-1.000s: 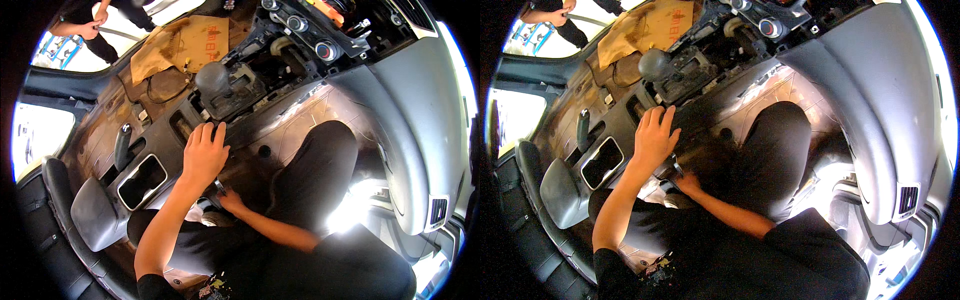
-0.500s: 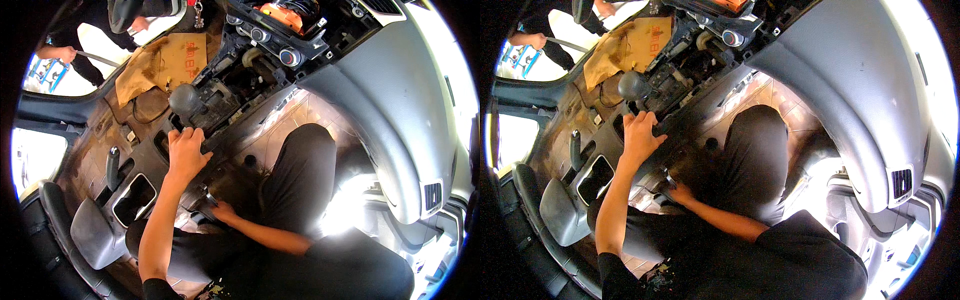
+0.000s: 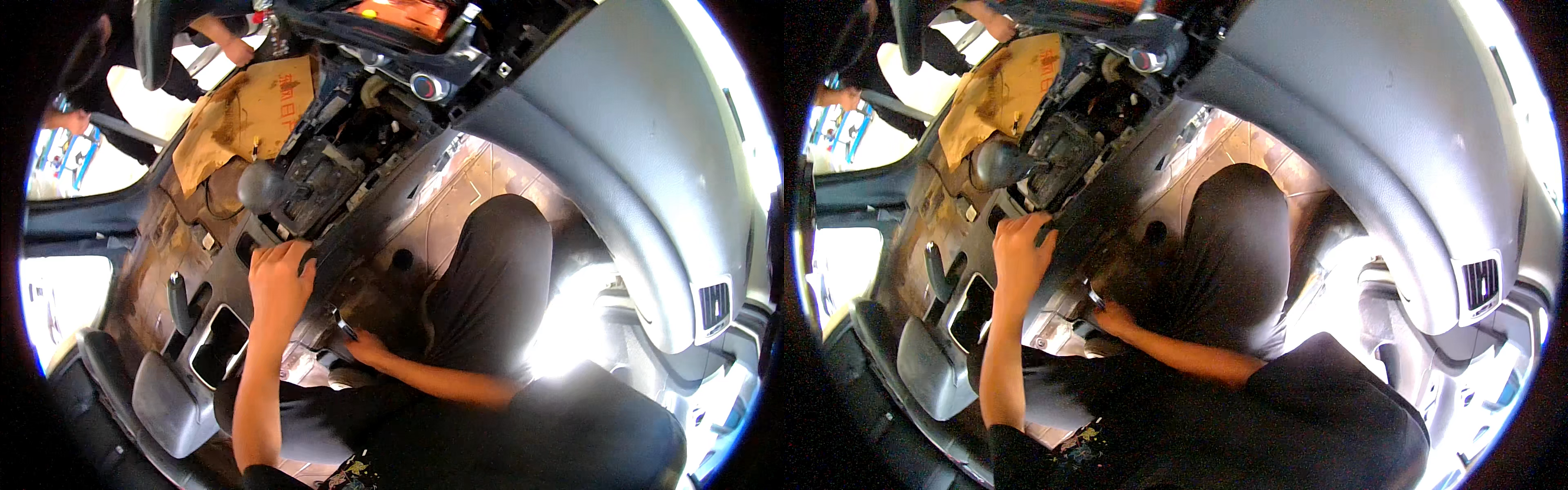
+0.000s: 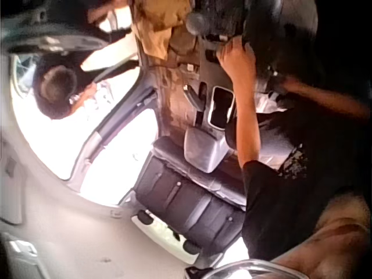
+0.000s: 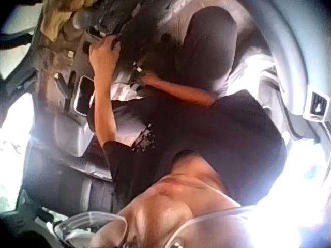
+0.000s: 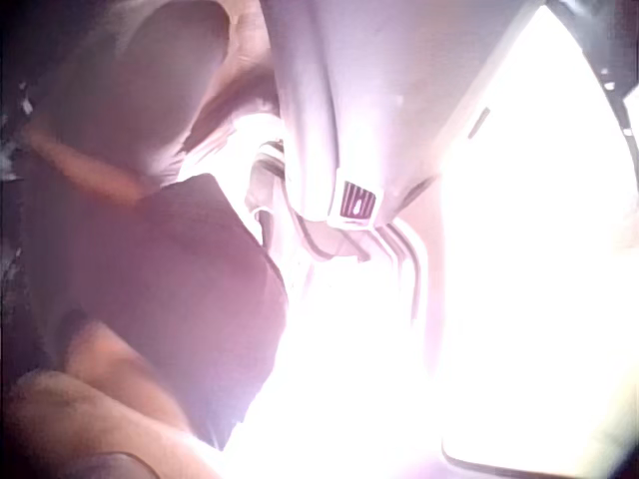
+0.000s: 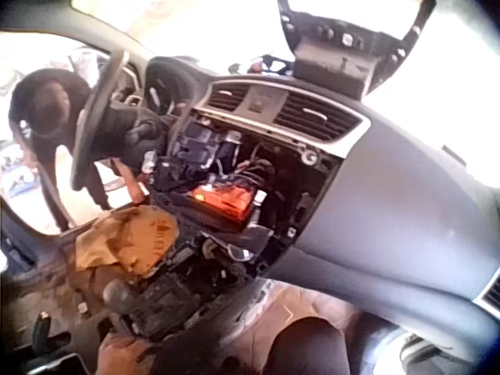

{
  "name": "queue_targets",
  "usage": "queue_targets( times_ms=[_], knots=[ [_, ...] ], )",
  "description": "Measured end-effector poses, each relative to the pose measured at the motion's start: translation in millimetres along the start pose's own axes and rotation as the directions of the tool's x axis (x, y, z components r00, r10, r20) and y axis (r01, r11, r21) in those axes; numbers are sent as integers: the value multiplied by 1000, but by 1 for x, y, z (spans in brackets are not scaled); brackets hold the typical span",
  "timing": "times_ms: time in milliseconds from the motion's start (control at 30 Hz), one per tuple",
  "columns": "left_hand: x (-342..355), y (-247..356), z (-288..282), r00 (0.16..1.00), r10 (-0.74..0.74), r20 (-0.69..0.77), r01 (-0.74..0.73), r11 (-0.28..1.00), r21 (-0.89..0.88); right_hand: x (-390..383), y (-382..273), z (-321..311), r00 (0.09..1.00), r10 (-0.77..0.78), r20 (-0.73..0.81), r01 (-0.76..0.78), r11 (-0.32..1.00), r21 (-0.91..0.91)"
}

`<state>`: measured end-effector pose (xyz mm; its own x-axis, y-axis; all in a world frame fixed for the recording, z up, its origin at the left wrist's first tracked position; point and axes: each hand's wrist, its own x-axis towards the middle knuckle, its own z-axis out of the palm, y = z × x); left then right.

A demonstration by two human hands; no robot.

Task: The person sits on the car floor and uses a pry tool to detach the center console trim and gear shift cover. They remove the trim piece and set it aside, exposing the underlying components.

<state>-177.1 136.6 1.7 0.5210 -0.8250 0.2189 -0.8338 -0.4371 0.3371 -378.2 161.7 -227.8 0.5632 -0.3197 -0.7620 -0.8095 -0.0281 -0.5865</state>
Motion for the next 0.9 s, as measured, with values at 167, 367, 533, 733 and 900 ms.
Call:
queue_targets(
  times_ms=[167,367,533,733,900],
  knots=[
    [32,59,6,964,162,-211,-201,964,-176,-17,-6,1,996,-27,88,28,1000,0],
    [143,87,76,991,91,95,-73,980,-186,-12,-3,22,993,-85,84,90,994,-58],
    [170,103,74,973,11,230,-19,999,32,-19,-1,27,996,-57,62,58,998,-11],
    [177,90,71,954,203,219,-230,968,104,-18,-5,14,996,-28,82,28,1000,-7],
    [175,90,64,939,210,271,-239,968,81,-15,15,32,988,-139,-73,141,990,24]
  ],
)
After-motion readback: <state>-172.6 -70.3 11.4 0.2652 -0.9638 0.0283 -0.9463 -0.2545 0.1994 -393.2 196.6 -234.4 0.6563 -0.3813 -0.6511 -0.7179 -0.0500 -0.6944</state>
